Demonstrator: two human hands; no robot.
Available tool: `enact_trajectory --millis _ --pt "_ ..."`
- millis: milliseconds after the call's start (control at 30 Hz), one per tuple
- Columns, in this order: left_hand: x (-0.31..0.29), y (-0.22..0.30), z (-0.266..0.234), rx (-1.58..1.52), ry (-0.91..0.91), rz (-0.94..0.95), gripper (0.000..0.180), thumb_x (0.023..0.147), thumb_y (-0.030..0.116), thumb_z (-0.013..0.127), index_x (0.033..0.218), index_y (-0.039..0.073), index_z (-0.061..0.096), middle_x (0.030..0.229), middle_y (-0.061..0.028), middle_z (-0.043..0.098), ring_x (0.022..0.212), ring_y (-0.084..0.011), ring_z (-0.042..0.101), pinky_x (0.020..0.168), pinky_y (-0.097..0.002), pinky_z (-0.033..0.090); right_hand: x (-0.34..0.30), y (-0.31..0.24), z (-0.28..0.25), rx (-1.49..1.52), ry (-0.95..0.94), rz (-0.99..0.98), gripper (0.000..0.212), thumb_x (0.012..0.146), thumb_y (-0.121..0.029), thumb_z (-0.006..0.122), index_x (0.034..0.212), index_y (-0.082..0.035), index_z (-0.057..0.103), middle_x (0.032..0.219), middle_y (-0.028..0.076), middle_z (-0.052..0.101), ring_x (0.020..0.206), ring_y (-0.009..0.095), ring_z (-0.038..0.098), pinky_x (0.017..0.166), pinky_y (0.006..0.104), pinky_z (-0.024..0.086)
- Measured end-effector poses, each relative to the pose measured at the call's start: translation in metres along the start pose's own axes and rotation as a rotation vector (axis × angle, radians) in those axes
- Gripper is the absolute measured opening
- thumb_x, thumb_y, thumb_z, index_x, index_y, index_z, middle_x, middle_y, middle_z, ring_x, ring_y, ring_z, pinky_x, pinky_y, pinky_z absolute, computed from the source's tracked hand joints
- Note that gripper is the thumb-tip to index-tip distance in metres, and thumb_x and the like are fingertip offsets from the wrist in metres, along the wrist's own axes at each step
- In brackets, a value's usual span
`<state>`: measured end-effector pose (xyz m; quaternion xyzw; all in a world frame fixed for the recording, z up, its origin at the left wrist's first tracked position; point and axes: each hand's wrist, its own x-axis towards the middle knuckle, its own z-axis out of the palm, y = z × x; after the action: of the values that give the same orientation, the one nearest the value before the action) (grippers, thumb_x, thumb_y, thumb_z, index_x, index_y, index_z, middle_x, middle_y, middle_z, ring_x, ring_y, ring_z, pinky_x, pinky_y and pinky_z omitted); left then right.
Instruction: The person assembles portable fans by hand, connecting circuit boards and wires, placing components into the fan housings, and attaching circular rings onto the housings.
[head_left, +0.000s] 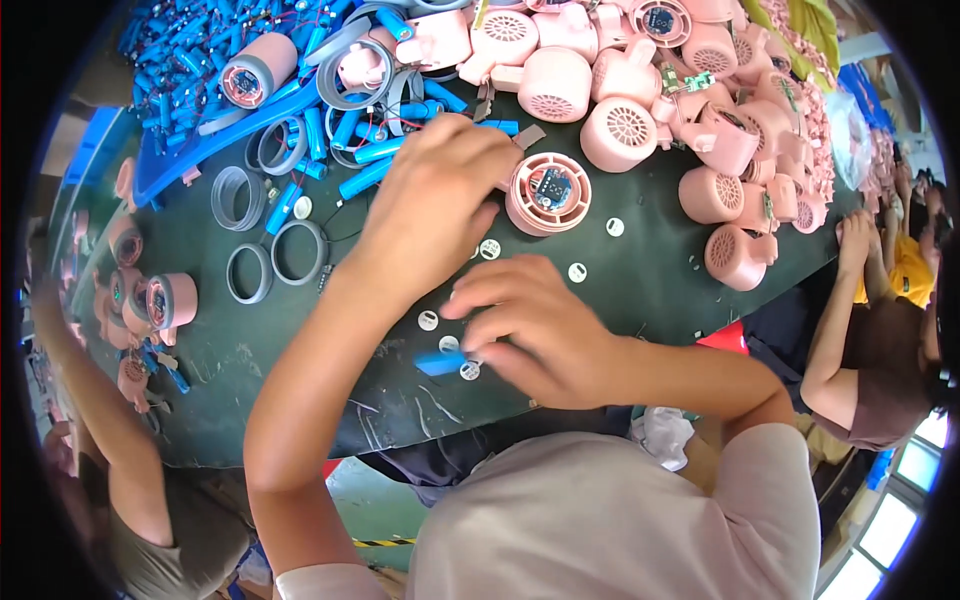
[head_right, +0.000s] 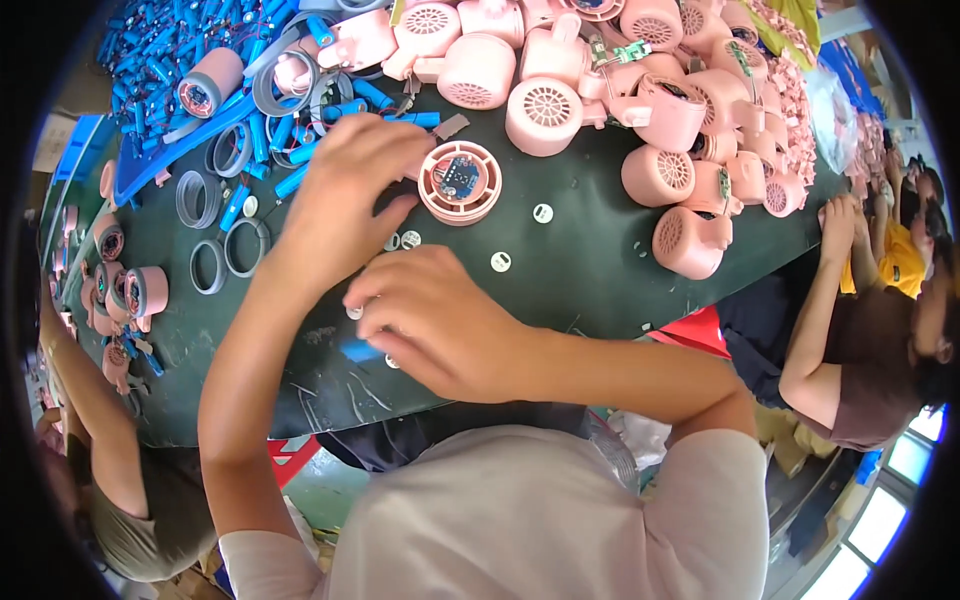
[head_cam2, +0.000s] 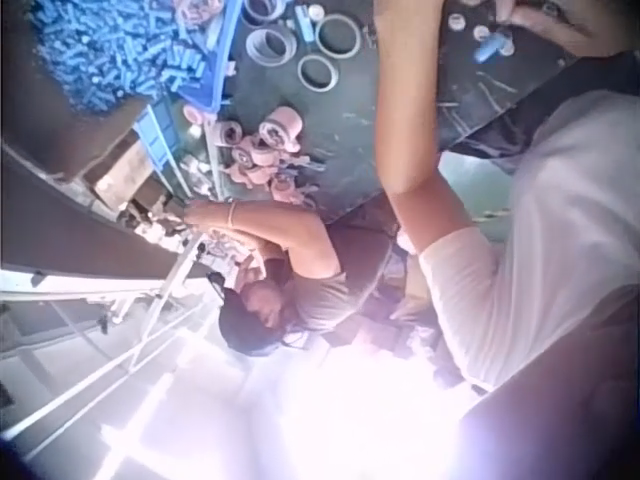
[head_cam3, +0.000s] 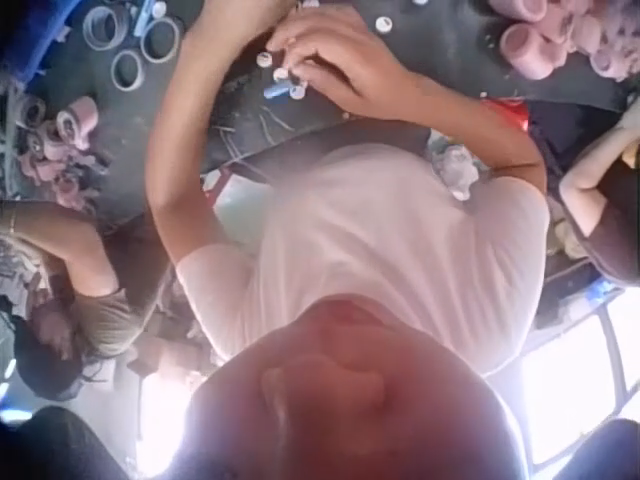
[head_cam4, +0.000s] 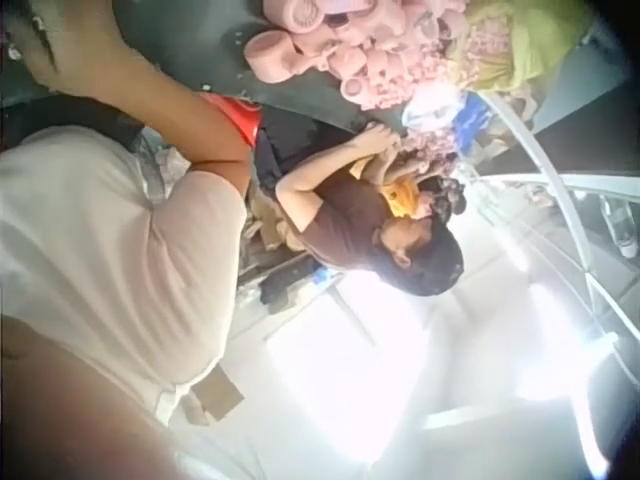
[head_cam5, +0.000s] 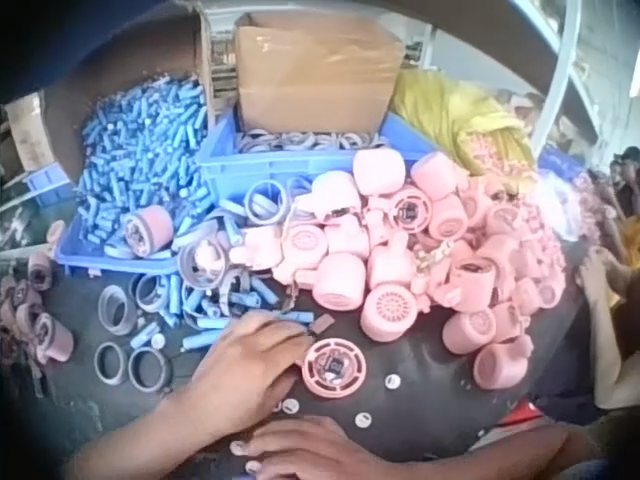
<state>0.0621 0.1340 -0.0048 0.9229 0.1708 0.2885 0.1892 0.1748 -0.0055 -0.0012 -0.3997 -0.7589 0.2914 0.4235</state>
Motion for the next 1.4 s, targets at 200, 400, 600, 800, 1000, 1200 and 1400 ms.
enact_trajectory --millis 200,400,600,800,1000,1200,1400 --pt "-0.043 0.041 -0.013 0.374 0.062 0.068 0.02 0.066 0.016 0.066 0.084 0.007 0.06 0.098 -0.0071 0.058 0.099 -0.0248 0.054 0.082 -0.0392 0.042 -0.04 -0.009 -0.025 0.935 0.476 0.495 0.015 0.102 -0.018 0.036 0.108 -0.007 0.044 0.07 0.008 0.053 0.074 0.026 0.063 0.079 0.0392 0.05" --pt "-0.096 0.092 -0.02 0.119 -0.238 -0.306 0.052 0.06 0.023 0.081 0.104 0.004 0.063 0.115 -0.0125 0.055 0.108 -0.0339 0.051 0.084 -0.0433 0.041 -0.032 -0.003 -0.018 0.527 0.478 0.549 0.027 0.101 -0.011 0.038 0.126 -0.003 0.04 0.074 0.003 0.048 0.067 0.016 0.055 0.078 0.0354 0.048" --pt "-0.136 0.096 -0.019 -0.017 -0.019 -0.415 0.031 0.067 -0.002 0.072 0.098 -0.001 0.066 0.102 -0.013 0.06 0.095 -0.0313 0.057 0.081 -0.0397 0.048 -0.048 -0.022 -0.016 0.459 0.226 0.496 0.025 0.095 0.003 0.044 0.12 0.005 0.042 0.093 0.018 0.066 0.091 0.026 0.067 0.093 0.0385 0.047" --pt "-0.134 0.095 -0.009 -0.02 0.156 -0.374 0.027 0.068 -0.003 0.07 0.095 -0.001 0.066 0.094 -0.012 0.061 0.084 -0.0296 0.06 0.073 -0.038 0.051 -0.029 -0.018 -0.003 0.254 0.255 0.453 0.013 0.082 0.005 0.066 0.094 0.0 0.07 0.086 0.014 0.068 0.075 0.02 0.066 0.071 0.0294 0.051" --pt "-0.121 0.112 0.001 -1.086 0.606 -0.825 0.016 0.088 -0.009 0.057 0.102 -0.005 0.061 0.11 -0.0154 0.06 0.094 -0.0171 0.063 0.076 -0.0287 0.056 -0.014 -0.013 0.009 -0.208 0.195 0.042 0.021 0.071 -0.004 0.07 0.091 -0.008 0.068 0.069 0.002 0.053 0.066 0.019 0.053 0.061 0.0319 0.04" --pt "-0.125 0.103 0.006 -0.942 0.586 -0.752 0.024 0.085 -0.011 0.061 0.107 -0.004 0.064 0.106 -0.014 0.062 0.089 -0.0168 0.064 0.074 -0.0255 0.055 -0.006 -0.009 0.01 -0.278 0.126 0.005 0.018 0.069 -0.004 0.069 0.086 -0.005 0.063 0.07 0.004 0.051 0.065 0.021 0.052 0.054 0.0324 0.04" --pt "-0.124 0.097 -0.003 -0.875 0.499 -0.711 0.021 0.083 -0.014 0.06 0.1 -0.003 0.067 0.104 -0.0137 0.06 0.089 -0.016 0.063 0.074 -0.0246 0.054 -0.002 -0.011 0.009 -0.228 0.069 -0.005 0.015 0.072 0.0 0.067 0.084 -0.002 0.059 0.069 0.006 0.046 0.061 0.022 0.051 0.052 0.0343 0.042"
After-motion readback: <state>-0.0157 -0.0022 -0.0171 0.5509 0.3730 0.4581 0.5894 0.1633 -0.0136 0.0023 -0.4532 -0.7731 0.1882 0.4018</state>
